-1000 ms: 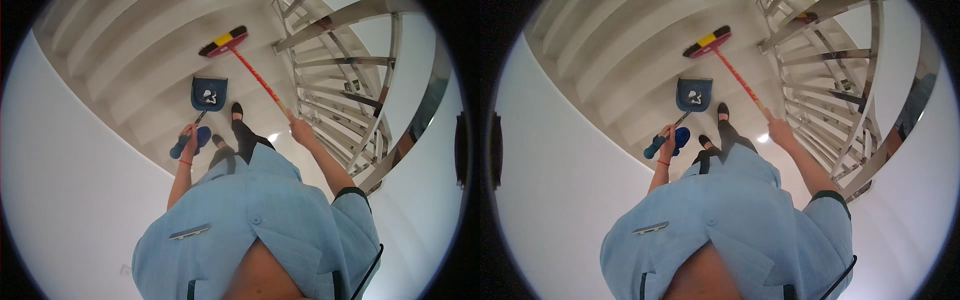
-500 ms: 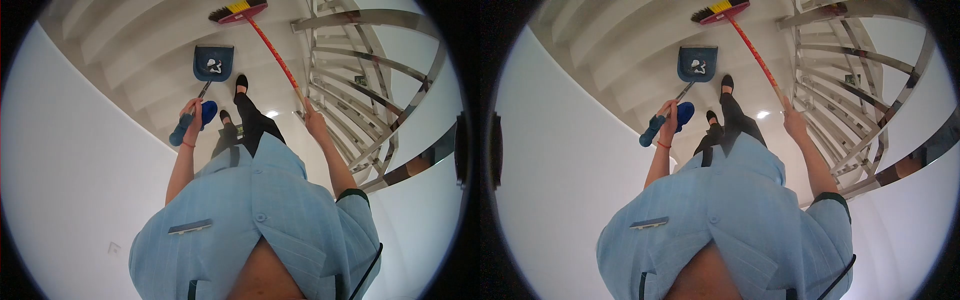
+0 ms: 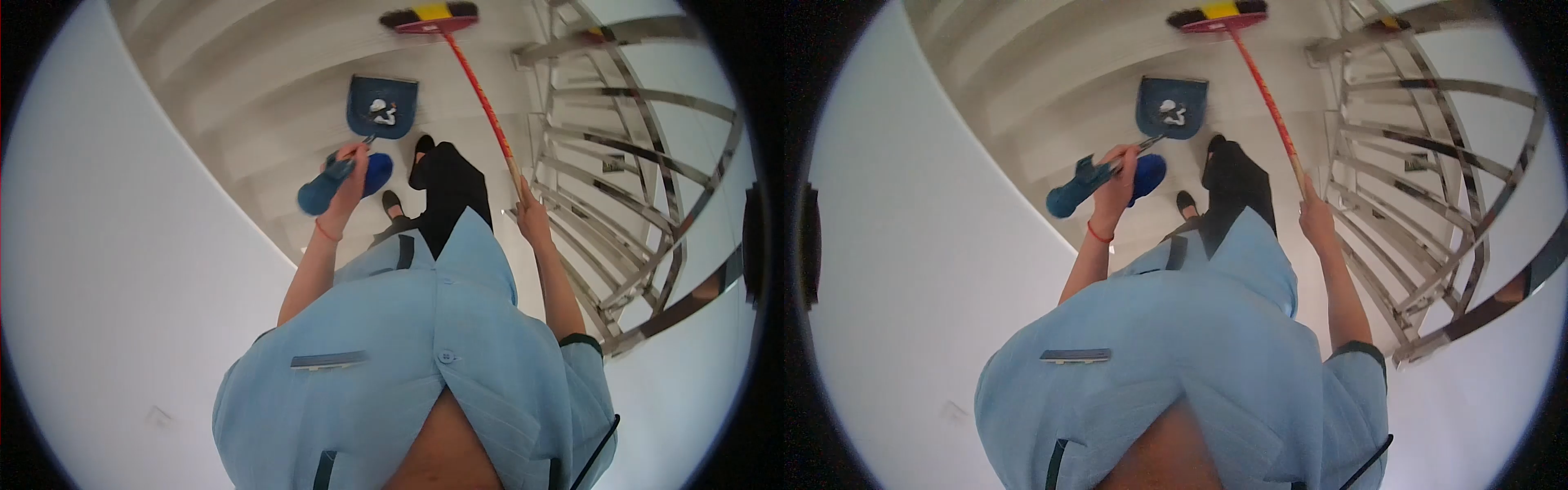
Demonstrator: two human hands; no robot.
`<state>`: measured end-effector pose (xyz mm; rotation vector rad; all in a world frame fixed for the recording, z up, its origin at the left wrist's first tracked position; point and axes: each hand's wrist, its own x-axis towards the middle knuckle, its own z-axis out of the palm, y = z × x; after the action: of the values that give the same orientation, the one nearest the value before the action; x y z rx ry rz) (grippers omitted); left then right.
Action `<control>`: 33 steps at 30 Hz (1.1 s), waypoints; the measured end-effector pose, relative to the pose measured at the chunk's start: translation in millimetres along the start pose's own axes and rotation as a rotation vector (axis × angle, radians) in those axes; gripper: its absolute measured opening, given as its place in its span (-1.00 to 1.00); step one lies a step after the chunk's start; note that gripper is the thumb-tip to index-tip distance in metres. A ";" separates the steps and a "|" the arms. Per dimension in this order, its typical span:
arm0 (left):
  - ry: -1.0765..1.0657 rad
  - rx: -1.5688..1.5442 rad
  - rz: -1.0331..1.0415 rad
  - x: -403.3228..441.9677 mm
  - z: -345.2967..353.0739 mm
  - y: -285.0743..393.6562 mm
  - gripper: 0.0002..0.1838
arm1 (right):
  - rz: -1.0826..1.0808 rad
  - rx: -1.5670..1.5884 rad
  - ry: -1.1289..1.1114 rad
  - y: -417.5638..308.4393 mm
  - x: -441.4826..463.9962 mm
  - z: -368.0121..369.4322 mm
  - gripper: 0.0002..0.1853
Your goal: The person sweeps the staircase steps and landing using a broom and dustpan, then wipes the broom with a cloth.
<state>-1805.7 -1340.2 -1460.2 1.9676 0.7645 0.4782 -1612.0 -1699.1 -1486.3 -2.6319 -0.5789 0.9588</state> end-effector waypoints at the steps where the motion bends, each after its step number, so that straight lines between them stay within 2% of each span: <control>1: 0.017 0.018 0.080 -3.4 -0.9 0.2 -0.86 | -0.021 0.037 0.010 -1.5 -3.2 9.2 -0.26; 2: 0.031 0.039 0.160 -10.4 -4.2 1.4 -0.86 | -0.041 0.077 0.018 -4.6 -8.3 17.3 -0.27; 4: 0.023 -0.040 -0.067 -26.9 -11.5 0.9 -0.83 | -0.073 0.050 0.023 -13.1 -17.0 28.5 -0.27; 6: 0.118 -0.224 -0.071 -55.0 -21.6 -3.8 -0.79 | -0.089 0.065 0.003 -23.4 -36.3 28.4 -0.25; 9: 0.023 -0.430 -0.183 -80.8 -43.1 11.9 -0.78 | -0.095 0.082 -0.070 -40.0 -63.0 5.1 -0.28; 11: -0.045 -0.170 -0.117 -85.4 -64.6 25.4 -0.77 | -0.363 -0.001 0.044 -33.2 -69.3 -6.6 -0.33; 13: -0.005 -0.359 -0.199 -91.4 -74.1 31.7 -0.78 | -0.267 0.031 -0.107 -65.6 -87.2 -39.4 -0.36; 15: 0.018 -0.380 -0.235 -93.7 -81.9 33.1 -0.79 | -0.238 0.049 -0.215 -105.5 -94.1 -66.5 -0.38; 17: 0.013 -0.228 -0.230 -94.3 -90.7 31.7 -0.81 | -0.268 0.070 -0.270 -138.1 -89.9 -80.2 -0.39; 18: 0.061 -0.172 -0.221 -139.3 -98.2 48.0 -0.81 | -0.366 0.023 -0.297 -139.9 -107.2 -76.8 -0.38; 20: 0.106 -0.062 -0.219 -194.3 -104.1 66.4 -0.81 | -0.509 -0.052 -0.347 -151.8 -109.0 -60.4 -0.37; 21: 0.161 -0.020 -0.281 -206.4 -101.8 76.1 -0.82 | -0.597 -0.084 -0.390 -163.8 -95.5 -57.0 -0.33; 23: 0.229 0.069 -0.396 -228.2 -110.0 76.8 -0.83 | -0.857 -0.217 -0.328 -194.6 -55.5 -15.2 -0.33; 25: 0.280 -0.020 -0.403 -251.6 -116.8 52.4 -0.87 | -0.888 -0.327 -0.447 -267.8 -32.9 5.1 -0.36; 27: 0.317 -0.053 -0.409 -270.1 -115.0 34.3 -0.92 | -1.014 -0.443 -0.394 -292.6 29.5 69.2 -0.37; 30: 0.356 -0.043 -0.441 -287.2 -112.6 20.3 -0.99 | -1.059 -0.597 -0.449 -380.3 50.3 113.3 -0.31; 33: 0.406 -0.088 -0.488 -295.1 -104.8 3.3 -0.94 | -1.050 -0.648 -0.408 -405.0 72.5 155.3 -0.27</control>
<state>-2083.4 -1477.0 -1412.7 1.5416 1.4096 0.6047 -1774.1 -1290.3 -1483.7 -1.9546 -2.3572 0.9936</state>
